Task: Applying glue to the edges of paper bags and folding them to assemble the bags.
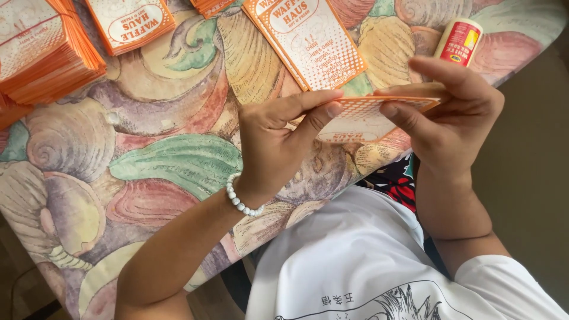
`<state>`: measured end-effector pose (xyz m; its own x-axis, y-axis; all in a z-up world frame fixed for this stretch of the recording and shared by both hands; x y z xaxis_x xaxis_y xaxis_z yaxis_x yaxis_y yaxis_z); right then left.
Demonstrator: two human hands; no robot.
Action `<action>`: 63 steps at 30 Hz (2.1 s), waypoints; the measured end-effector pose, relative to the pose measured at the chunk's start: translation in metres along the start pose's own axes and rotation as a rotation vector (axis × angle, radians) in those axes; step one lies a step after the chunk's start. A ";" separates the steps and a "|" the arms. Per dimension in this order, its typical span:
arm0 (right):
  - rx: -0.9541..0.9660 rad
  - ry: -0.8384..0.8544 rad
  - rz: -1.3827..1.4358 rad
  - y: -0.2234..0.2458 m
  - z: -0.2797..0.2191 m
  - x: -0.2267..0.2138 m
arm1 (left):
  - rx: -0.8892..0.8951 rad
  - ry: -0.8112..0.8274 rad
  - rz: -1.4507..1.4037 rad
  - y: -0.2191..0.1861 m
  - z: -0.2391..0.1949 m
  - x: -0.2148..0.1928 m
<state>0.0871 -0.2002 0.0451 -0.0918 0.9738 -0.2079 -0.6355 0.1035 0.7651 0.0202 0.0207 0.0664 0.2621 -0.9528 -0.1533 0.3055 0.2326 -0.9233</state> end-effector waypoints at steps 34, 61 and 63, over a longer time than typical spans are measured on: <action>-0.107 0.223 0.101 0.041 0.028 -0.010 | 0.064 0.036 0.012 -0.029 -0.004 -0.023; -0.699 0.349 -0.569 0.081 0.053 0.011 | 0.374 -0.043 0.171 -0.030 -0.001 -0.022; -0.903 0.523 -0.635 0.090 0.059 0.033 | 0.386 -0.055 0.165 -0.031 -0.003 -0.021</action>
<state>0.0724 -0.1468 0.1430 0.2636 0.5807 -0.7703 -0.9646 0.1504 -0.2167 0.0022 0.0333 0.0974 0.3819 -0.8871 -0.2594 0.5729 0.4474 -0.6867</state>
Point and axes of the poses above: each hand's wrist, its own z-axis towards the middle knuckle, its own x-axis out of the palm, y = z × x, the point moved 2 cm from there along z, towards the middle knuckle, and after that the axes turned 7 degrees about -x, right-handed, at the moved point
